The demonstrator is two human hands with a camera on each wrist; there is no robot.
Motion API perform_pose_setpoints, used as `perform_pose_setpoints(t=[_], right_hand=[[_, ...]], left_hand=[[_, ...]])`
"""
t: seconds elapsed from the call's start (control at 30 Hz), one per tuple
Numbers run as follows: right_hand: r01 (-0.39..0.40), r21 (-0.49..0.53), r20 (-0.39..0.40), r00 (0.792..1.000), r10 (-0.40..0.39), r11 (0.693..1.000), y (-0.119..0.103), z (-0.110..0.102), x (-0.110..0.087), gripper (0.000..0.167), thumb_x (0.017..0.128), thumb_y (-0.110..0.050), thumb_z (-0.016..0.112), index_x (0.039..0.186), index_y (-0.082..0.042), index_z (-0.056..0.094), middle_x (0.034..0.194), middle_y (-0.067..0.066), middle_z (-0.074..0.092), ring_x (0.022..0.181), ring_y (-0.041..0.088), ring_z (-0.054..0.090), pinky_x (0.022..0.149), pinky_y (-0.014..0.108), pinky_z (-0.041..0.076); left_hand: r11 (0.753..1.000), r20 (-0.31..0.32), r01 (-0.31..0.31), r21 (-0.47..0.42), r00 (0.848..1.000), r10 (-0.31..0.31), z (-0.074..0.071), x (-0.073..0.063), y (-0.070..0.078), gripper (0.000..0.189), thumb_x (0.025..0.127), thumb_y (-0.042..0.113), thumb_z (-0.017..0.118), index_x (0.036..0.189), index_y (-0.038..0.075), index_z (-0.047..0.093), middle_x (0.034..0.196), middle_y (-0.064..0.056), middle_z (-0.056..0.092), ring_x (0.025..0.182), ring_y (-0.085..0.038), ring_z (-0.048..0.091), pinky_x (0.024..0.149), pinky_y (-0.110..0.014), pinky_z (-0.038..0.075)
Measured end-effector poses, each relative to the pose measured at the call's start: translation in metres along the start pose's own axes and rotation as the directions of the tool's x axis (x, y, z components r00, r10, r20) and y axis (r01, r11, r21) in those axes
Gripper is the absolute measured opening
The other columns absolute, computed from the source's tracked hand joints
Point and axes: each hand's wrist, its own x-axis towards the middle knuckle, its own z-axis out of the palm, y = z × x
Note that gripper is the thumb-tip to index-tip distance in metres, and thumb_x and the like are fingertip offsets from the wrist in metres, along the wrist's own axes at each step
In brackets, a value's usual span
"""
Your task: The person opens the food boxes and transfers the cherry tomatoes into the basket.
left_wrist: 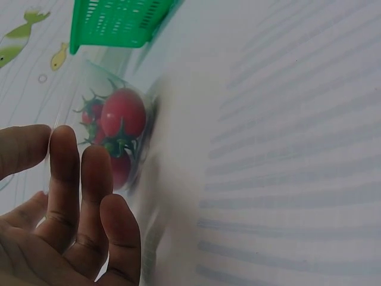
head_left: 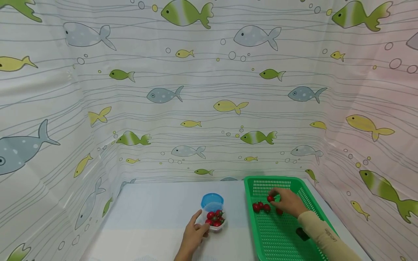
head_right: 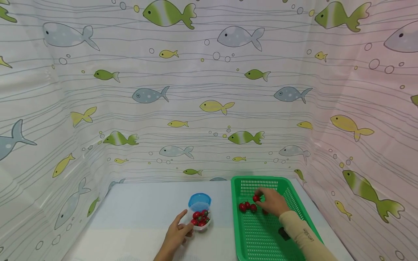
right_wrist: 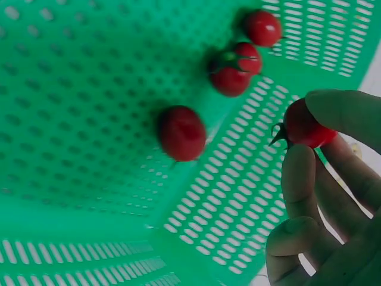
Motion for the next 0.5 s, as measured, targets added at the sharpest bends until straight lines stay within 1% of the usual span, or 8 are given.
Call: perform_pose_setpoints(t=[0.13, 0.2, 0.33, 0.5], right_hand=[[-0.043, -0.016, 0.045, 0.998, 0.044, 0.999, 0.005, 0.009, -0.001, 0.028, 0.081, -0.014, 0.084, 0.106, -0.015, 0.071, 0.103, -0.001, 0.072, 0.101, 0.029, 0.068, 0.081, 0.052, 0.053], [-0.048, -0.019, 0.062, 0.997, 0.049, 0.999, 0.007, 0.013, -0.002, 0.028, 0.081, -0.014, 0.084, 0.106, -0.014, 0.071, 0.104, 0.000, 0.072, 0.100, 0.030, 0.068, 0.081, 0.053, 0.053], [-0.054, -0.007, 0.068, 0.996, 0.054, 0.999, 0.009, 0.017, -0.003, 0.029, 0.081, -0.012, 0.084, 0.107, -0.011, 0.071, 0.104, 0.001, 0.072, 0.100, 0.031, 0.067, 0.082, 0.055, 0.052], [-0.062, 0.001, 0.067, 0.996, 0.062, 0.998, 0.011, 0.018, -0.004, 0.031, 0.081, -0.014, 0.084, 0.109, -0.010, 0.072, 0.106, 0.003, 0.072, 0.102, 0.031, 0.067, 0.084, 0.057, 0.051]], left_hand=[[1.000, -0.002, 0.002, -0.001, 1.000, -0.002, -0.001, 0.000, -0.001, 0.071, 0.096, 0.020, 0.067, 0.156, 0.003, 0.033, 0.084, -0.010, 0.071, 0.075, -0.022, 0.068, 0.056, -0.030, 0.044], [1.000, -0.001, 0.005, 0.001, 1.000, -0.005, -0.002, 0.001, -0.001, 0.071, 0.096, 0.019, 0.067, 0.156, 0.003, 0.034, 0.085, -0.010, 0.072, 0.075, -0.022, 0.069, 0.057, -0.030, 0.044], [1.000, 0.002, 0.011, 0.002, 1.000, -0.011, -0.002, 0.001, -0.001, 0.070, 0.096, 0.020, 0.067, 0.156, 0.004, 0.034, 0.085, -0.009, 0.072, 0.076, -0.022, 0.069, 0.058, -0.031, 0.045], [1.000, 0.000, 0.005, 0.002, 1.000, -0.005, -0.003, 0.000, -0.001, 0.070, 0.095, 0.020, 0.068, 0.155, 0.003, 0.035, 0.085, -0.010, 0.072, 0.075, -0.023, 0.069, 0.057, -0.030, 0.045]])
